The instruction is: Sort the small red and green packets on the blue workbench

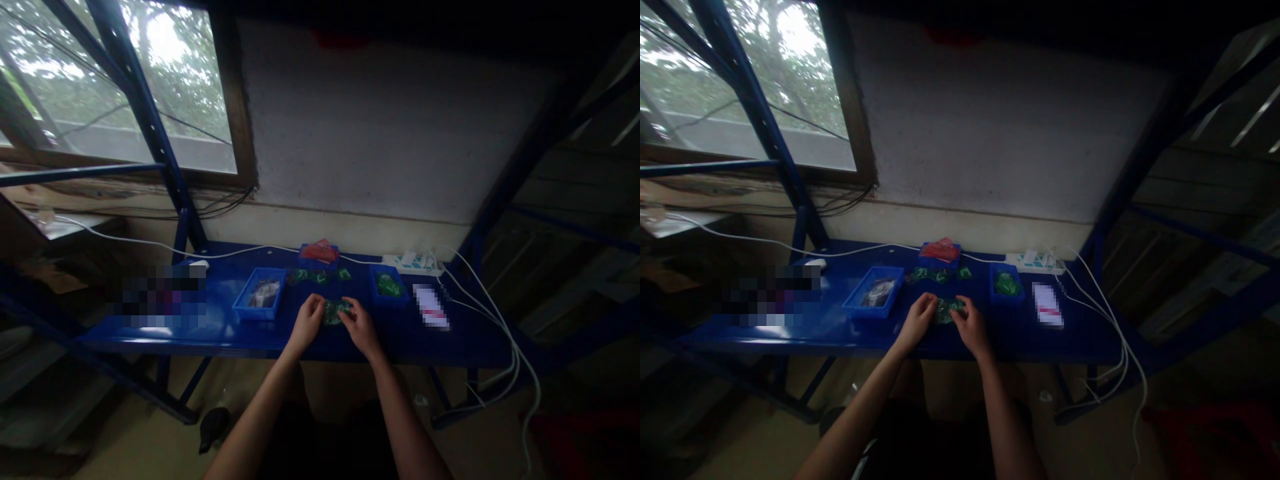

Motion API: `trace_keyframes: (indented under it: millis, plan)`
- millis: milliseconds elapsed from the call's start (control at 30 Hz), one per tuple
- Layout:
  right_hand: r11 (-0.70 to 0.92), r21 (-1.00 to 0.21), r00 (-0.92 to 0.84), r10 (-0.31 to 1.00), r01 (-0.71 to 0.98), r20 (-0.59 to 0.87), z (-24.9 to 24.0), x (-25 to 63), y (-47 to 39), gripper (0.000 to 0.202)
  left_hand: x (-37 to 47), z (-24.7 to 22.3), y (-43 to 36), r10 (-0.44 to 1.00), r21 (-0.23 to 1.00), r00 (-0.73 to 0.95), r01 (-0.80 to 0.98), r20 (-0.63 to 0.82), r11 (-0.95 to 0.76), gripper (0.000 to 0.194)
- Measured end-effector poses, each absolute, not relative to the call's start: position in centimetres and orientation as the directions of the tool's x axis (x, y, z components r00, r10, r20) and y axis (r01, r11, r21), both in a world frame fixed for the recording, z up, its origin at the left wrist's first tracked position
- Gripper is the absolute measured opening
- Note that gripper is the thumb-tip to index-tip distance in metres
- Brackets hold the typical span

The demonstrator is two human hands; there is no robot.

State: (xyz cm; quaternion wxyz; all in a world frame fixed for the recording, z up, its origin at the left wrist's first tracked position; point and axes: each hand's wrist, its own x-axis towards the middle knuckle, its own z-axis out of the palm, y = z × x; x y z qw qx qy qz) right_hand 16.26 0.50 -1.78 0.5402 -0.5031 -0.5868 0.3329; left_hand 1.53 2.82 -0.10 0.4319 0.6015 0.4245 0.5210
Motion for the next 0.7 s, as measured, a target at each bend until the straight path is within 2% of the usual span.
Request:
trace_keyframes:
  millis: [200, 700]
  plan:
    - [0.276, -0.94, 0.123, 0.945, 0.203, 0.304, -1.5, 16.32, 0.3, 0.036, 1.56, -0.18, 2.79, 0.957, 0.971, 0.164, -0.004, 0.237, -0.24, 0.026]
    - [0.254, -0.95, 0.131, 0.951, 0.181, 0.279, -1.09, 16.22, -0.05, 0.038, 1.65, -0.16, 2.46, 0.948, 0.968, 0.217, 0.047, 0.231, -0.247, 0.031]
